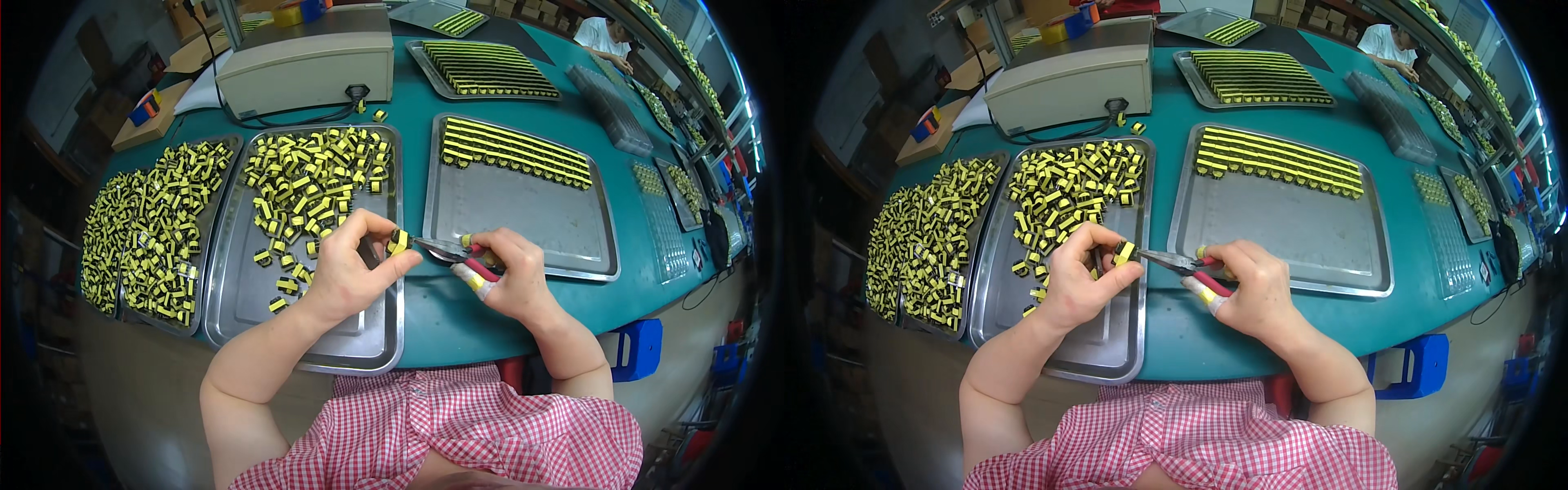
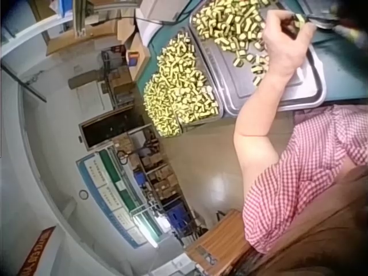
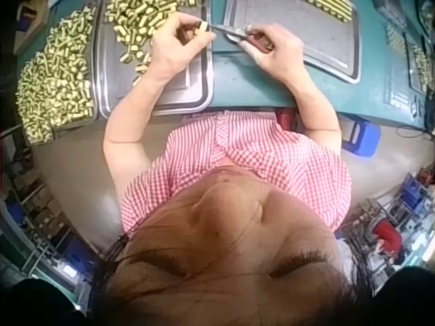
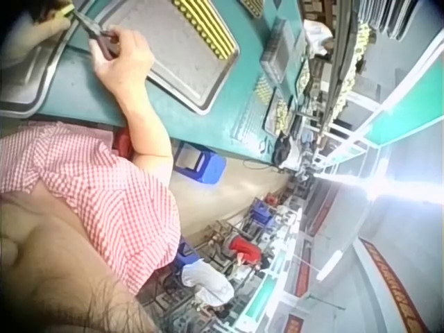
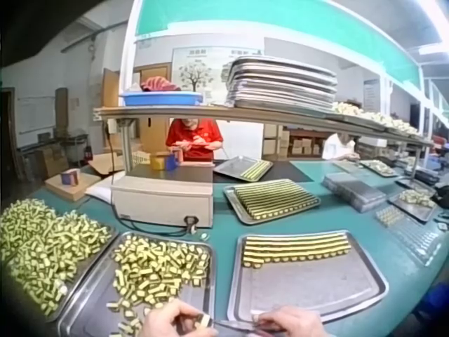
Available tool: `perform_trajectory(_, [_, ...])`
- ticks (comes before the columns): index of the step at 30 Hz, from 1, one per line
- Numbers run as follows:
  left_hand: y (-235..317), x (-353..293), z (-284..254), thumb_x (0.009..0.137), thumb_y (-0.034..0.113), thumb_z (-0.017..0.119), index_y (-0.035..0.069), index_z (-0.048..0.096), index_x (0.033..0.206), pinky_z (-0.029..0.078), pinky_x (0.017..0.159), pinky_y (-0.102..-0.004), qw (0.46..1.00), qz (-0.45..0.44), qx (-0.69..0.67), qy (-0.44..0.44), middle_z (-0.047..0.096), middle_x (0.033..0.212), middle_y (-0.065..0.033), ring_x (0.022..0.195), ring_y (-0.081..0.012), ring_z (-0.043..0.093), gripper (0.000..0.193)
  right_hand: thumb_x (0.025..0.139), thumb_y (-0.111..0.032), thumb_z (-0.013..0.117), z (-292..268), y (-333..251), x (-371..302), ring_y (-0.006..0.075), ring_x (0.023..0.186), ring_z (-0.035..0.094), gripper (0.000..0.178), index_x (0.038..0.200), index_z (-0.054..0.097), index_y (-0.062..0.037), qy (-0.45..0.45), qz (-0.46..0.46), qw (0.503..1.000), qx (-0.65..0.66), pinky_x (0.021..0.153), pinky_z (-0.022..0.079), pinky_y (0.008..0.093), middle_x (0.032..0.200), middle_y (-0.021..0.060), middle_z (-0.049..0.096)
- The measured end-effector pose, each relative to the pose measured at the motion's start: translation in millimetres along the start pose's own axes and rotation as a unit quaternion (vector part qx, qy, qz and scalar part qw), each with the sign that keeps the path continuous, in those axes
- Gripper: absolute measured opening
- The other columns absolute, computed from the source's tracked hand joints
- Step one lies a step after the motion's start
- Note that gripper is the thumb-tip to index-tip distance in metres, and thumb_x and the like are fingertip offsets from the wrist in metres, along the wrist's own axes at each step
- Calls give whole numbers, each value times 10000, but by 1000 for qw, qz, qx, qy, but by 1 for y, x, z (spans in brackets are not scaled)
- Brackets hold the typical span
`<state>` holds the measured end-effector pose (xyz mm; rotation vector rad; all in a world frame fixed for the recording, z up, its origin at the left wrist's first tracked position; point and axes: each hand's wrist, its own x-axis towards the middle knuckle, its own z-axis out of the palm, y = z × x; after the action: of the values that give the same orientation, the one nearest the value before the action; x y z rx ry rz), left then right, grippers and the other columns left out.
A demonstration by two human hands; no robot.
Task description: The person assembles small electronic components with yellow casings using pliers at a factory workstation.
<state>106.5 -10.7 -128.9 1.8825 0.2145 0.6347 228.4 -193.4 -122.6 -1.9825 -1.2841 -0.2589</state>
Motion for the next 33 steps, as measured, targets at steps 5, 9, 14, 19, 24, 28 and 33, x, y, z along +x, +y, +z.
perform_trajectory(5, [-2, -2, 0, 681, 106, 746, 6, 541, 894, 414, 591, -202, 1000, -11, -15, -5, 550, 761, -16, 648, -62, 481, 312, 600, -162, 788, 3, 2, 1, 229, 603, 584, 330, 849, 609, -42, -21, 14, 999, 44, 534, 471, 322, 708, 78, 586])
perform_trajectory(9, [-5, 0, 3, 701, 31, 719, -12, 543, 987, 400, 606, -184, 998, -9, -68, 1, 537, 804, -2, 689, -45, 475, 338, 619, -111, 775, 9, 6, -1, 202, 630, 591, 340, 887, 593, -8, -31, 16, 998, 51, 578, 486, 279, 748, 97, 576])
perform_trajectory(14, [-7, 0, 0, 700, 22, 718, -18, 554, 1013, 402, 607, -182, 999, -16, -49, -18, 544, 809, 1, 692, -45, 487, 355, 622, -113, 768, 9, 4, -2, 213, 651, 598, 377, 932, 579, -10, -31, 8, 998, 56, 599, 499, 290, 776, 101, 572])
perform_trajectory(19, [-7, -1, 2, 697, 34, 730, -9, 561, 996, 399, 602, -180, 998, -13, -50, -25, 546, 801, 8, 678, -41, 482, 346, 621, -118, 767, 11, 4, -2, 224, 670, 596, 382, 934, 575, -11, -28, -7, 998, 57, 602, 498, 294, 786, 104, 572])
perform_trajectory(24, [-6, -2, 2, 706, 51, 736, -4, 555, 984, 401, 603, -178, 997, -28, -66, -37, 546, 791, 12, 669, -38, 482, 337, 618, -122, 770, 11, 4, -2, 231, 671, 590, 378, 919, 572, -11, -28, -25, 999, 40, 592, 491, 295, 788, 103, 572])
perform_trajectory(28, [-10, -3, 2, 717, 48, 727, -4, 542, 994, 406, 611, -180, 997, -26, -62, -48, 540, 806, 7, 685, -39, 486, 337, 614, -125, 773, 10, 3, -3, 224, 652, 584, 375, 907, 569, -9, -32, -11, 998, 45, 582, 486, 295, 778, 99, 571])
perform_trajectory(33, [-9, -4, 4, 737, 36, 702, -1, 516, 983, 406, 631, -185, 998, -18, -42, -54, 517, 848, -3, 718, -47, 487, 311, 610, -129, 778, 8, 3, -3, 219, 637, 580, 362, 878, 566, -9, -28, -9, 999, 43, 575, 483, 293, 758, 95, 567])
